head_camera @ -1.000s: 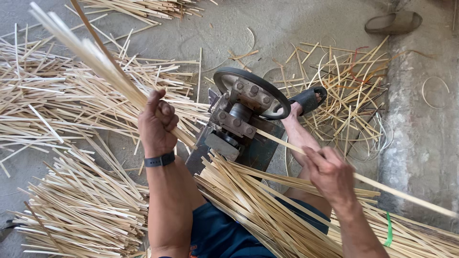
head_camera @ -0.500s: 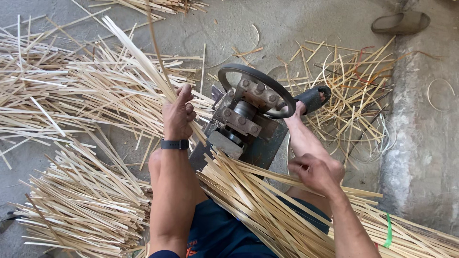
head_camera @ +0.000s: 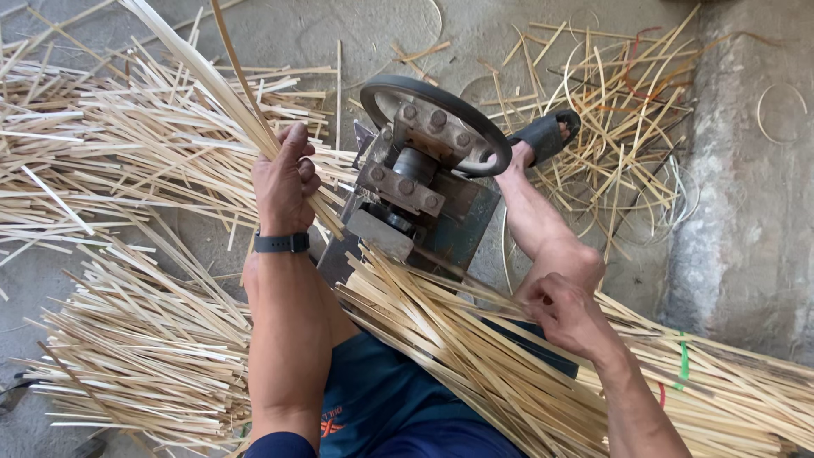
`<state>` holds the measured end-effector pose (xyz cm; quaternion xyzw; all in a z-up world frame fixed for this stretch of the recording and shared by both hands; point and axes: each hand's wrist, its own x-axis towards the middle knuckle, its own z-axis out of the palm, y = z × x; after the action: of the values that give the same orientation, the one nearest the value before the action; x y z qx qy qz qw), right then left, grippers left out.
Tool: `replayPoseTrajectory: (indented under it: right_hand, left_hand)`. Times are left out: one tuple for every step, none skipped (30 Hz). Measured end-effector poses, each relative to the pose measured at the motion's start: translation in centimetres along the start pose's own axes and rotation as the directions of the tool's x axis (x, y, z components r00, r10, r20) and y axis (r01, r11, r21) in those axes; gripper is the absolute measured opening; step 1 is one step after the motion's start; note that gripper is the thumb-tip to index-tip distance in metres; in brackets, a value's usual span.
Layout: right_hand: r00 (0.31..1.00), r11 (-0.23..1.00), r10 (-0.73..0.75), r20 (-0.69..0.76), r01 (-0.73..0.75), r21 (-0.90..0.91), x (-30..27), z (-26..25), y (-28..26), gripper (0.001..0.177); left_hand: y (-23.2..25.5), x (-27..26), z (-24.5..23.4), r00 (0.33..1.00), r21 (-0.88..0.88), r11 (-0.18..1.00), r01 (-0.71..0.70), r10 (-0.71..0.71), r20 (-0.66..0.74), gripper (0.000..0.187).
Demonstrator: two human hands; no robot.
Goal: The person gathers bundles of bamboo strips and feeds them one by one into a manual splitting machine. The strips are pulled through the machine and accumulate on the floor as processed pieces.
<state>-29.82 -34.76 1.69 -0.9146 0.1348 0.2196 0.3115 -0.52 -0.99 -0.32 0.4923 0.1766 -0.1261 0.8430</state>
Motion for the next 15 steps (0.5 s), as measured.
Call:
replayPoseTrajectory:
  right_hand:
    - [0.997, 0.998, -0.067, -0.037, 0.066, -0.017, -0.3, -0.1, -0.1, 0.037]
    - [1.000, 0.998, 0.008, 0.016, -0.007, -0.054, -0.6, -0.1, -0.3, 0.030]
    - [0.995, 0.993, 0.079, 0.062, -0.073, -0.095, -0.6, -0.1, -0.6, 0.023]
    - [0.983, 0.981, 0.152, 0.105, -0.137, -0.138, -0.7, -0.1, -0.7, 0.018]
    - [0.980, 0.983, 0.172, 0.103, -0.164, -0.080, -0.9, 0.0, -0.9, 0.019]
    - [0.976, 0.981, 0.192, 0.103, -0.191, -0.022, -1.1, 0.1, -0.8, 0.021]
    - [0.971, 0.975, 0.216, 0.101, -0.221, 0.038, -1.5, 0.2, -0.6, 0.023]
    - [0.988, 0.987, 0.147, 0.037, -0.149, 0.065, -1.8, 0.3, -0.3, 0.024]
    - [0.996, 0.994, 0.078, -0.033, -0.075, 0.084, -2.0, 0.3, 0.3, 0.024]
    - [0.995, 0.995, 0.010, -0.104, 0.000, 0.099, -2.3, 0.2, 0.9, 0.024]
    - [0.990, 0.992, 0.046, -0.137, -0.028, 0.126, -2.4, 0.2, 1.4, 0.023]
    - [0.982, 0.986, 0.082, -0.168, -0.056, 0.154, -2.6, 0.1, 1.9, 0.021]
    - [0.973, 0.980, 0.118, -0.201, -0.081, 0.183, -2.5, -0.1, 2.4, 0.019]
    - [0.959, 0.988, 0.085, -0.271, -0.046, 0.147, -2.4, -0.6, 2.9, 0.018]
    - [0.939, 0.994, 0.050, -0.339, -0.014, 0.109, -2.3, -1.2, 3.2, 0.018]
  left_hand:
    - [0.1, 0.0, 0.0, 1.000, 0.001, 1.000, 0.004, -0.004, -0.005, 0.029]
    - [0.0, -0.1, 0.0, 1.000, 0.002, 1.000, 0.009, -0.009, -0.009, 0.029]
    - [0.0, 0.0, 0.2, 1.000, 0.010, 1.000, -0.001, 0.001, -0.007, 0.029]
    - [0.0, 0.1, 0.4, 1.000, 0.018, 1.000, -0.011, 0.011, -0.005, 0.029]
    - [0.0, -0.1, 0.3, 1.000, 0.028, 0.999, -0.022, 0.023, -0.011, 0.030]
    - [0.0, -0.2, 0.1, 1.000, 0.027, 0.999, -0.019, 0.019, -0.014, 0.030]
    - [0.0, -0.2, 0.1, 1.000, 0.027, 1.000, -0.013, 0.014, -0.012, 0.030]
    - [0.0, -0.1, 0.1, 1.000, 0.027, 1.000, -0.008, 0.008, -0.011, 0.030]
    - [0.0, 0.0, 0.1, 1.000, 0.026, 1.000, -0.010, 0.010, -0.013, 0.030]
    - [0.0, -0.1, 0.1, 1.000, 0.025, 1.000, -0.012, 0.013, -0.016, 0.030]
    - [0.1, -0.1, 0.0, 1.000, 0.024, 1.000, -0.017, 0.017, -0.019, 0.029]
    - [0.2, -0.1, 0.0, 1.000, 0.026, 0.999, -0.019, 0.019, -0.022, 0.030]
    - [0.2, -0.2, 0.1, 0.999, 0.027, 0.999, -0.023, 0.023, -0.023, 0.030]
    - [0.3, -0.2, 0.2, 0.999, 0.028, 0.999, -0.027, 0.027, -0.023, 0.030]
    - [0.3, -0.2, 0.2, 1.000, 0.021, 1.000, -0.020, 0.020, -0.014, 0.030]
